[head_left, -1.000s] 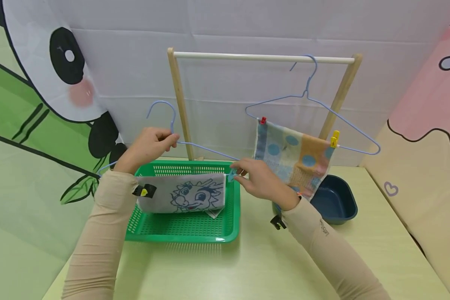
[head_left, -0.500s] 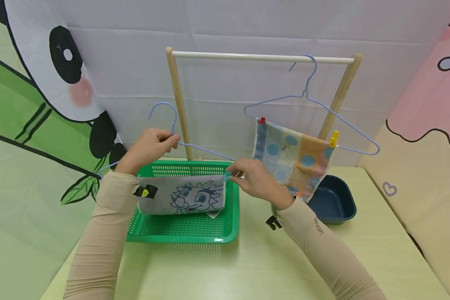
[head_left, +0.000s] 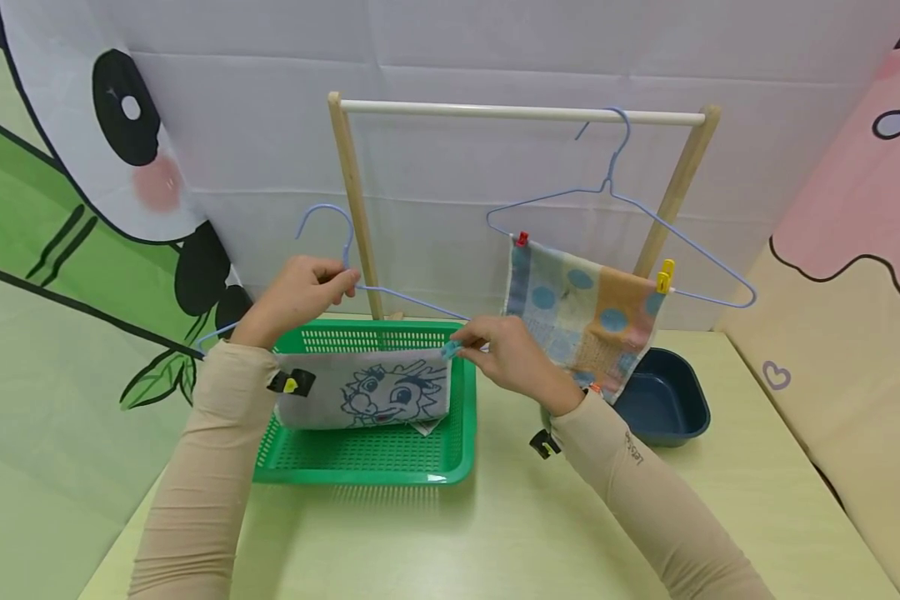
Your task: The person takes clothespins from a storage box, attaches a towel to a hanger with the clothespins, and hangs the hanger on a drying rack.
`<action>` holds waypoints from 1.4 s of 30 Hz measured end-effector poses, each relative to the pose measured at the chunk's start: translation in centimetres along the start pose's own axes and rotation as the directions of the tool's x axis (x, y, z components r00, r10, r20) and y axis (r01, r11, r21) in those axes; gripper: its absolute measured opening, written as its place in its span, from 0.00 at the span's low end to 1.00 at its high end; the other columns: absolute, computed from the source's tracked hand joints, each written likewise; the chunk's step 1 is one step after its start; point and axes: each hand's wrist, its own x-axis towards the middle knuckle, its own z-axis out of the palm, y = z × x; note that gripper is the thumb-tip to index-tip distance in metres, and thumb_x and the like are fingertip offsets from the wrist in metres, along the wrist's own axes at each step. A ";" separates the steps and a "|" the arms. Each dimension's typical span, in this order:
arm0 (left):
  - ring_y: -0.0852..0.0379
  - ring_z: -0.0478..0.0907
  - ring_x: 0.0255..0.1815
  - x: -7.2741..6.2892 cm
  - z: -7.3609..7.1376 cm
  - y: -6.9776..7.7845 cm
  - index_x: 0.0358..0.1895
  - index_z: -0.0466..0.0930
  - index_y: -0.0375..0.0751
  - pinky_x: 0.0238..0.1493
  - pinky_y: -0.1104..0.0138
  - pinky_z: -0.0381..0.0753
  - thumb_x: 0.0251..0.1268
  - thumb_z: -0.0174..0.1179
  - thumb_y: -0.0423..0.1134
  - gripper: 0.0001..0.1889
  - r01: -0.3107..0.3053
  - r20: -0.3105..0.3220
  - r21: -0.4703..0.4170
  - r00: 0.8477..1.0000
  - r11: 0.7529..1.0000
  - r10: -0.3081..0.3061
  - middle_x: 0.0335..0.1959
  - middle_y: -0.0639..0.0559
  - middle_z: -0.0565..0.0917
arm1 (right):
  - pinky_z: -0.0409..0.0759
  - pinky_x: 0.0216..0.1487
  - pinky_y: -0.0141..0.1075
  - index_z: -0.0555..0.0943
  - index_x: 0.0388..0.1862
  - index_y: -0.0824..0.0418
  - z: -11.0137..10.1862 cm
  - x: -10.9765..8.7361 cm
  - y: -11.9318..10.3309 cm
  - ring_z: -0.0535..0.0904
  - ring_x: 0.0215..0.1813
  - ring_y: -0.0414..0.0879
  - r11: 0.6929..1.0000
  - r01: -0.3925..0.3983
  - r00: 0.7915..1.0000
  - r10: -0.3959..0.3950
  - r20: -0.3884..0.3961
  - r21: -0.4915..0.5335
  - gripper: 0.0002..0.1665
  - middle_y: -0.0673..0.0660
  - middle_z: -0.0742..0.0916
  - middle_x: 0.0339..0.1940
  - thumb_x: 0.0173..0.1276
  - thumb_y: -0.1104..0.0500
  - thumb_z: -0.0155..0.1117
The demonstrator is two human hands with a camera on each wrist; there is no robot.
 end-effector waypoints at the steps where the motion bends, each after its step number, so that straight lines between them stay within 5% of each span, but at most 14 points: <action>1: 0.49 0.69 0.28 0.0 0.0 0.0 0.30 0.82 0.40 0.29 0.60 0.66 0.73 0.48 0.51 0.21 -0.001 -0.001 0.004 1.000 1.000 0.001 0.28 0.44 0.78 | 0.77 0.36 0.26 0.85 0.38 0.64 0.1 0.0 0.0 0.83 0.33 0.39 1.000 -0.001 1.000 0.001 -0.002 -0.005 0.07 0.54 0.86 0.34 0.60 0.68 0.68; 42: 0.49 0.64 0.23 -0.2 -0.2 0.1 0.29 0.81 0.39 0.28 0.61 0.64 0.74 0.48 0.50 0.21 -0.068 0.005 0.006 0.998 0.998 0.068 0.24 0.43 0.76 | 0.78 0.34 0.29 0.84 0.41 0.68 1.3 1.8 -1.1 0.82 0.32 0.43 0.996 -0.059 0.996 0.063 0.056 -0.074 0.11 0.58 0.86 0.35 0.59 0.71 0.67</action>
